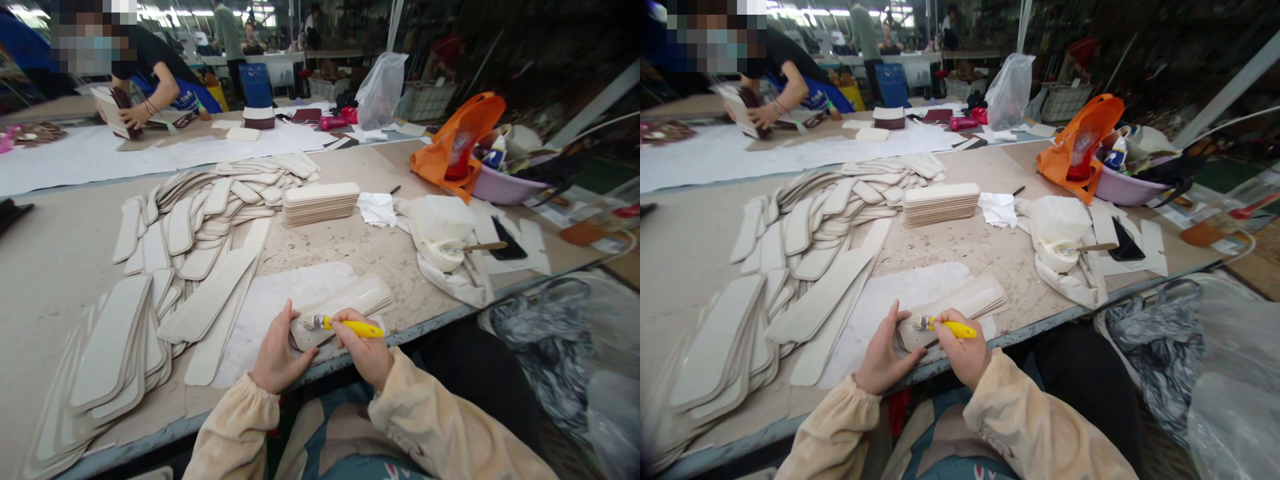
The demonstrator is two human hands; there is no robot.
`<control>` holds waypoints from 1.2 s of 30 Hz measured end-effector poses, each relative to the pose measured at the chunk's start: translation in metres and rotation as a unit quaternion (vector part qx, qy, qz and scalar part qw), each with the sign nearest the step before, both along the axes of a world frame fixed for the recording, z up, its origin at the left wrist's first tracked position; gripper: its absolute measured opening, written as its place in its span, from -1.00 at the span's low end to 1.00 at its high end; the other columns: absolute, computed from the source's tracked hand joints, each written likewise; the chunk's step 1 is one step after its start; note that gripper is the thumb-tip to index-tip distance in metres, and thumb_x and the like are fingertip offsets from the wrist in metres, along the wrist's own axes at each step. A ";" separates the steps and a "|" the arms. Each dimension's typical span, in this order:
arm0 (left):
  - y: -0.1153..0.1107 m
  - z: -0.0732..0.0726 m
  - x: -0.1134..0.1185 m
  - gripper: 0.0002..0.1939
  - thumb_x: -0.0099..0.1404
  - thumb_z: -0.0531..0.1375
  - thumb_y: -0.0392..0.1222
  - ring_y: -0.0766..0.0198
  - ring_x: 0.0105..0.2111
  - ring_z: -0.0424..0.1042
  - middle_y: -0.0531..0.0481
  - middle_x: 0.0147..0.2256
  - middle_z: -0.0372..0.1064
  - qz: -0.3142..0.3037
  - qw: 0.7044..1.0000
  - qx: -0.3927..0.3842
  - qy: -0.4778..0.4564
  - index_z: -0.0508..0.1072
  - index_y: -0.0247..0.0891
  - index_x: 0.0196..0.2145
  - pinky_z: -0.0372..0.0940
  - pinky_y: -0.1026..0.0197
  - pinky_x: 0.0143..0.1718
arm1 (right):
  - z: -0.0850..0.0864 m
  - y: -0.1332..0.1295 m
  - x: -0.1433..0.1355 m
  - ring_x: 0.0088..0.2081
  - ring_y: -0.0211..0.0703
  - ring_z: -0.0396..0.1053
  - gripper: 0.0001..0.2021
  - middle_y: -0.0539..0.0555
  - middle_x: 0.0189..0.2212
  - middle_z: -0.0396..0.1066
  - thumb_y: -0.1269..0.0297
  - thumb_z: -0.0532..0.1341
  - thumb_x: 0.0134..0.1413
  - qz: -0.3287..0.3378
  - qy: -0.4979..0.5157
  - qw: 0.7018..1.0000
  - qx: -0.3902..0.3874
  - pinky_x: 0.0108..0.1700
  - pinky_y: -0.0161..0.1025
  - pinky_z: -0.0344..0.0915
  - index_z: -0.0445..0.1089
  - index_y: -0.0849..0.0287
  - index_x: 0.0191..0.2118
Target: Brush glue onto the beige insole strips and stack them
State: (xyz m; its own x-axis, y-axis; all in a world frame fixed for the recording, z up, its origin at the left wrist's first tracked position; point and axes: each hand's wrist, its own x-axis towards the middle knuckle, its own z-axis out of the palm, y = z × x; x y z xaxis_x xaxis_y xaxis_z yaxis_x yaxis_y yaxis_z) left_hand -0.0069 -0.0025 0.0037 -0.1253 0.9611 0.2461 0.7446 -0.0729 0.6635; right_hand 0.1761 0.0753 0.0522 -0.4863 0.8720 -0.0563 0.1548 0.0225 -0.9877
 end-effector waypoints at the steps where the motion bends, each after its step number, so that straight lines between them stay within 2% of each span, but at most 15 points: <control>1: 0.000 -0.001 0.000 0.05 0.09 0.31 -0.09 0.02 0.03 0.33 -0.20 0.04 0.27 0.001 1.000 0.002 0.005 -0.28 -0.19 0.33 0.29 -0.13 0.04 | 0.001 -0.002 0.001 -0.57 -0.31 0.22 -0.78 -0.11 -0.64 0.25 0.14 0.11 0.21 0.016 0.005 1.000 -0.004 -0.46 -0.35 0.16 0.36 0.16 -0.35; 5: 0.000 -0.003 -0.001 0.03 0.10 0.30 -0.09 0.02 0.02 0.33 -0.20 0.04 0.27 0.004 1.000 0.006 0.018 -0.26 -0.19 0.33 0.28 -0.12 0.04 | -0.002 -0.004 0.010 -0.56 -0.32 0.21 -0.79 -0.11 -0.63 0.24 0.16 0.12 0.20 0.057 -0.001 0.998 0.003 -0.46 -0.36 0.15 0.38 0.16 -0.35; 10: 0.001 -0.001 -0.001 0.02 0.11 0.29 -0.10 0.02 0.03 0.33 -0.20 0.04 0.27 0.001 0.999 0.003 0.040 -0.26 -0.21 0.33 0.27 -0.10 0.06 | -0.008 0.013 0.034 -0.59 -0.31 0.18 -0.80 -0.12 -0.66 0.19 0.17 0.13 0.17 -0.038 -0.017 0.999 0.022 -0.48 -0.35 0.14 0.37 0.16 -0.39; 12: 0.001 0.000 -0.001 0.00 0.12 0.28 -0.09 0.01 0.03 0.33 -0.20 0.04 0.28 0.002 0.999 0.003 0.048 -0.24 -0.22 0.33 0.27 -0.08 0.05 | -0.007 0.014 0.037 -0.59 -0.31 0.20 -0.80 -0.12 -0.67 0.20 0.17 0.13 0.17 -0.049 -0.005 0.999 0.010 -0.48 -0.35 0.16 0.37 0.16 -0.38; 17: 0.002 -0.003 -0.003 -0.03 0.13 0.27 -0.05 0.00 0.00 0.36 -0.20 0.02 0.31 0.006 0.998 0.012 0.067 -0.20 -0.23 0.33 0.31 -0.08 0.01 | -0.003 0.004 0.028 -0.56 -0.32 0.21 -0.84 -0.11 -0.64 0.26 0.24 0.14 0.16 0.035 -0.004 0.999 0.010 -0.47 -0.37 0.16 0.42 0.15 -0.35; 19: 0.003 -0.005 -0.004 -0.03 0.14 0.27 -0.04 -0.01 0.00 0.36 -0.20 0.01 0.32 0.006 0.997 0.014 0.074 -0.19 -0.24 0.33 0.32 -0.10 0.00 | -0.003 0.009 0.031 -0.55 -0.32 0.22 -0.84 -0.10 -0.62 0.27 0.25 0.13 0.16 0.011 -0.021 0.999 0.039 -0.47 -0.37 0.16 0.42 0.15 -0.37; 22: 0.003 -0.006 -0.005 -0.05 0.14 0.26 -0.02 -0.02 0.01 0.36 -0.21 0.01 0.32 0.008 0.997 0.016 0.081 -0.17 -0.25 0.33 0.31 -0.11 0.02 | -0.002 0.026 0.052 -0.52 -0.30 0.26 -0.81 -0.07 -0.59 0.30 0.23 0.12 0.19 -0.056 -0.057 0.990 0.114 -0.44 -0.35 0.19 0.41 0.15 -0.37; 25: 0.003 -0.006 -0.005 -0.06 0.14 0.26 -0.02 -0.02 0.01 0.36 -0.20 0.01 0.32 0.011 0.996 0.016 0.087 -0.15 -0.25 0.32 0.31 -0.10 0.02 | -0.003 0.046 0.081 -0.39 -0.22 0.39 -0.84 0.01 -0.44 0.43 0.27 0.10 0.21 -0.103 -0.096 0.960 0.243 -0.29 -0.30 0.29 0.41 0.15 -0.31; 28: 0.003 -0.006 -0.005 -0.08 0.14 0.26 -0.01 -0.02 0.00 0.37 -0.20 0.01 0.33 0.013 0.996 0.020 0.090 -0.12 -0.24 0.32 0.32 -0.10 0.02 | -0.009 0.059 0.099 -0.25 -0.16 0.44 -0.86 0.09 -0.30 0.49 0.36 0.11 0.19 -0.095 -0.155 0.904 0.387 -0.15 -0.23 0.33 0.40 0.14 -0.20; 32: 0.004 -0.008 -0.006 -0.08 0.14 0.27 0.00 -0.01 -0.01 0.38 -0.20 0.00 0.34 0.010 0.994 0.030 0.102 -0.11 -0.23 0.31 0.33 -0.08 0.00 | -0.018 0.056 0.093 -0.35 -0.15 0.40 -0.87 0.09 -0.43 0.46 0.40 0.10 0.15 -0.021 -0.267 0.834 0.483 -0.27 -0.25 0.30 0.39 0.16 -0.25; 34: 0.004 -0.009 -0.007 -0.08 0.14 0.27 -0.01 0.00 -0.02 0.38 -0.19 -0.01 0.34 0.008 0.994 0.033 0.105 -0.11 -0.24 0.31 0.34 -0.07 0.00 | -0.019 0.047 0.084 -0.41 -0.17 0.34 -0.89 0.06 -0.50 0.40 0.39 0.10 0.13 0.023 -0.282 0.814 0.506 -0.35 -0.26 0.25 0.39 0.16 -0.31; 36: 0.003 -0.009 -0.007 -0.09 0.14 0.27 -0.01 0.00 -0.02 0.38 -0.20 -0.01 0.34 0.007 0.994 0.036 0.105 -0.10 -0.24 0.31 0.34 -0.07 -0.01 | -0.016 0.040 0.077 -0.45 -0.19 0.29 -0.90 0.03 -0.54 0.36 0.39 0.11 0.10 0.059 -0.264 0.808 0.524 -0.39 -0.27 0.20 0.38 0.15 -0.34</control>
